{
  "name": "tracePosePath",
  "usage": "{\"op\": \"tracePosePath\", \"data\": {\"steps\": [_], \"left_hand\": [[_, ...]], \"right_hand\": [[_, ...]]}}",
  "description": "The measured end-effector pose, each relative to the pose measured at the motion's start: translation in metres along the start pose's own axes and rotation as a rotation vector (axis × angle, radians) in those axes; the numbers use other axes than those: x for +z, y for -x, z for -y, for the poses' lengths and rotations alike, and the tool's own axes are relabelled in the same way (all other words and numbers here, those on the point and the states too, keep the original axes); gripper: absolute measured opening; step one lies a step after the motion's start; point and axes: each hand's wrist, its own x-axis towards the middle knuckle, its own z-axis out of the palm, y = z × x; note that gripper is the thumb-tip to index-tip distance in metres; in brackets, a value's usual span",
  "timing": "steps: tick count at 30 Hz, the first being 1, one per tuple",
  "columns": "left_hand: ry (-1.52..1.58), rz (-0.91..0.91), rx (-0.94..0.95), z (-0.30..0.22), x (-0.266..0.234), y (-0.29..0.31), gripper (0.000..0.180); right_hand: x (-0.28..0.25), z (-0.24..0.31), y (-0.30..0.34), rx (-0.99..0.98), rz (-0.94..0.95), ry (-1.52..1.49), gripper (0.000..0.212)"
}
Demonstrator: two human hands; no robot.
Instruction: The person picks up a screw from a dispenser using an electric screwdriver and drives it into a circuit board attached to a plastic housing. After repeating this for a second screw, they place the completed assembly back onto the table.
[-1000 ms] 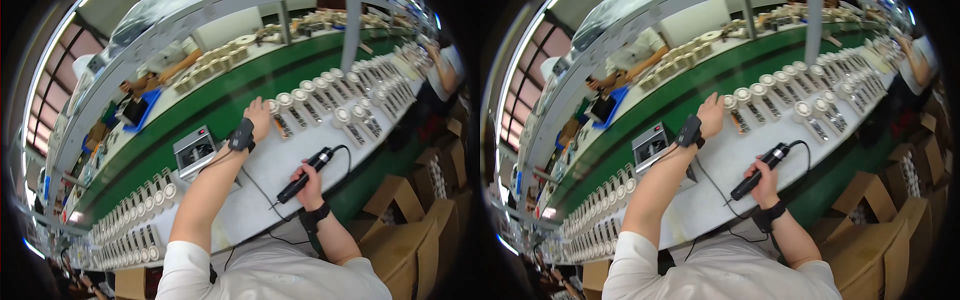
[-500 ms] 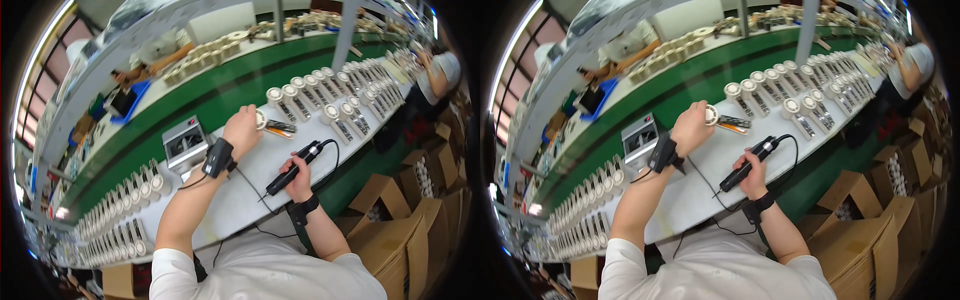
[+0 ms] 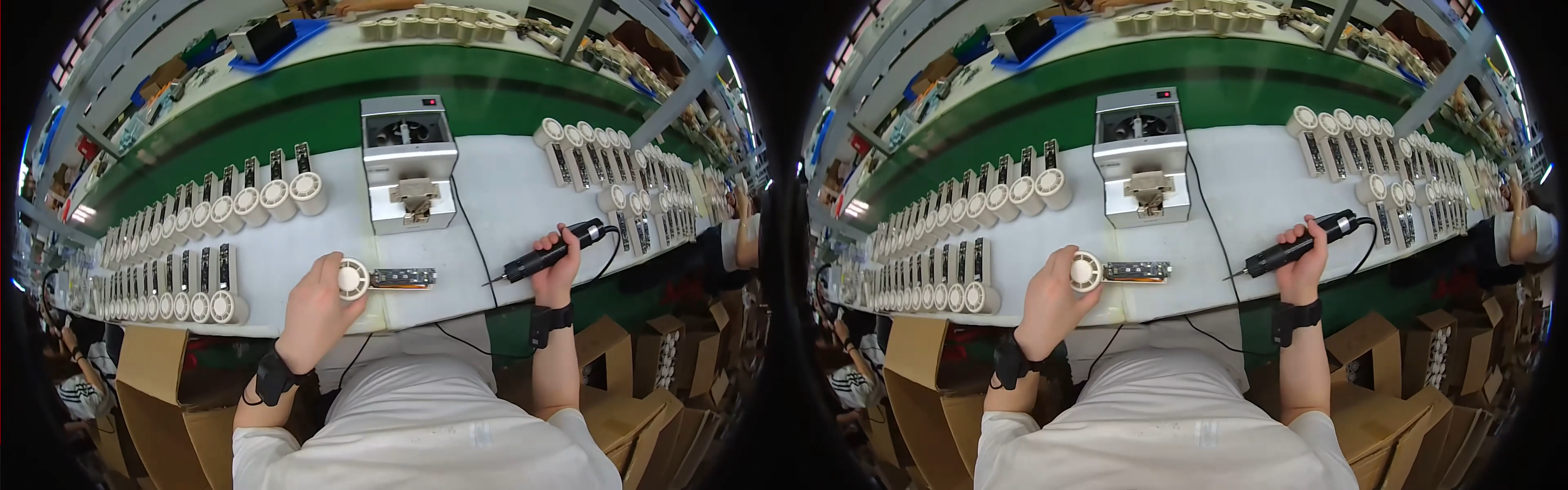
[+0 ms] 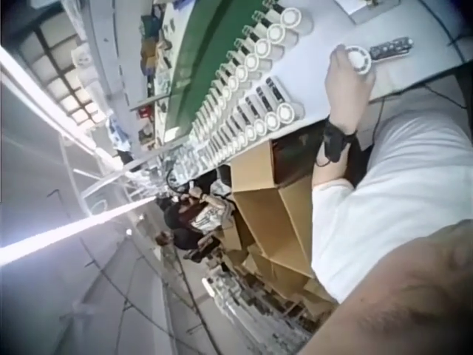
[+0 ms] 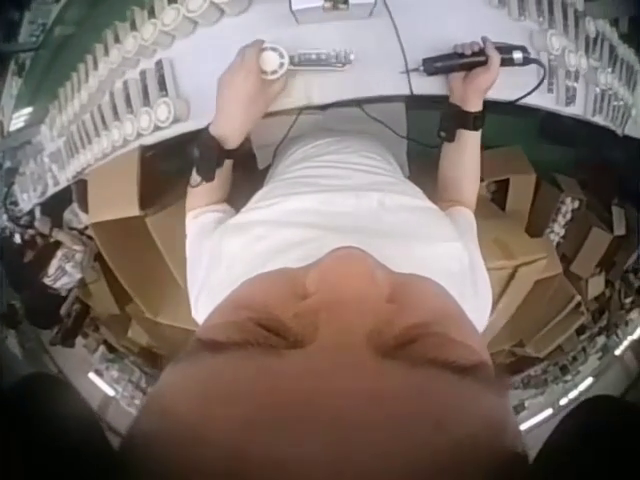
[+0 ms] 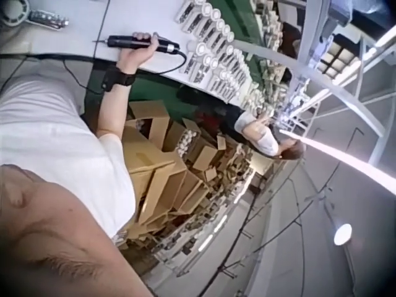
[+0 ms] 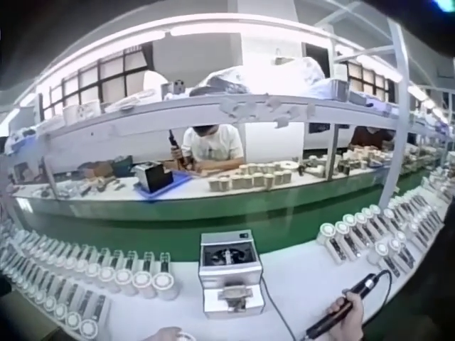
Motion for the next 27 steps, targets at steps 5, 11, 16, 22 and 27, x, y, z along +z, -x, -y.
{"op": "tracePosePath", "data": {"steps": [5, 11, 16, 22, 27], "left_hand": [[-0.025, 0.124, -0.046, 0.012, 0.003, 0.004, 0.059], [-0.066, 0.063, 0.359, 0.002, 0.026, -0.023, 0.031], [-0.045, 0.032, 0.415, 0.006, 0.03, -0.022, 0.015], [-0.022, 0.059, 0.42, 0.008, 0.03, -0.019, 0.017], [-0.063, 0.096, 0.43, 0.007, 0.03, -0.021, 0.017]], "right_hand": [[0.078, 0.012, 0.034, -0.164, 0.231, 0.238, 0.024], [0.168, -0.018, 0.063, -0.418, 0.608, 0.579, 0.029], [0.196, -0.049, 0.063, -0.485, 0.678, 0.671, 0.029], [0.201, -0.072, 0.054, -0.547, 0.655, 0.678, 0.024], [0.205, -0.078, 0.048, -0.525, 0.622, 0.688, 0.021]]}}
